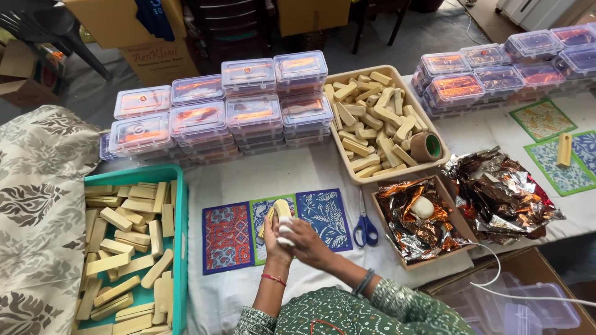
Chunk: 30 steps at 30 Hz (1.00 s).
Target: The person wipes a wooden block with a white cloth, then places it on a patterned mat. They pick up a sheet of metallic foil, fold it over the block, and wrap it tightly. The wrapped block is placed on the mat, and the process is repeated with another block.
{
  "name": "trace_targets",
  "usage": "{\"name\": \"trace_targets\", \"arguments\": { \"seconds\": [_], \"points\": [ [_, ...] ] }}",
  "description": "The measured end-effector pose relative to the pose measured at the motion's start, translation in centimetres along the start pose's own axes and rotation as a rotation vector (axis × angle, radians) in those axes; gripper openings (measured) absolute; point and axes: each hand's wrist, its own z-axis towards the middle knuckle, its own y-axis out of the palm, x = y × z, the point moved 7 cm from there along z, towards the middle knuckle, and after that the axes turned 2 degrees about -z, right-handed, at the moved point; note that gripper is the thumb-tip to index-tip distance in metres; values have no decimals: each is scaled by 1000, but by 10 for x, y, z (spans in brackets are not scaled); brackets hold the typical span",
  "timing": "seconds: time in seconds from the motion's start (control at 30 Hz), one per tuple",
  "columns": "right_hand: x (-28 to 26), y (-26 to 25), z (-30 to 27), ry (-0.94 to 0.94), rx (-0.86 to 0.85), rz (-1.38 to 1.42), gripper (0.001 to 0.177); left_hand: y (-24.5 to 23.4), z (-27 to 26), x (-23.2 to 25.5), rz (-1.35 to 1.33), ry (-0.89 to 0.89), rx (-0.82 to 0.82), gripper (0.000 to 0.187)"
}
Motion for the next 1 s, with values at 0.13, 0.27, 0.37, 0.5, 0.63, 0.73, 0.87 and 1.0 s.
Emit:
{"name": "trace_targets", "arguments": {
  "seconds": [0.13, 0.27, 0.37, 0.5, 0.63, 0.73, 0.87, 1.0],
  "points": [
    [31, -3, 34, 185, -68, -104, 26, 23, -10, -8, 96, -66, 340, 53],
    [37, -34, 67, 266, 129, -39, 41, 26, -4, -7, 162, -103, 291, 48],
    [63, -22, 62, 435, 112, 110, 44, 28, -1, -4, 191, -99, 241, 52],
    [34, -14, 58, 208, 56, -27, 32, 36, -5, 12, 56, -40, 430, 57],
    [-1, -1, 28, 148, -109, -37, 31, 27, -9, 23, -28, -3, 442, 63],
    [-12, -5, 7, 58, -110, 47, 35, -1, -5, 26, 89, 19, 439, 70],
    [13, -5, -7, 210, -159, 225, 30, -46, 22, 20, 124, 49, 251, 46],
    [49, -19, -3, 762, 263, 769, 30, 6, 11, 16, -33, 20, 368, 42]
  ]
}}
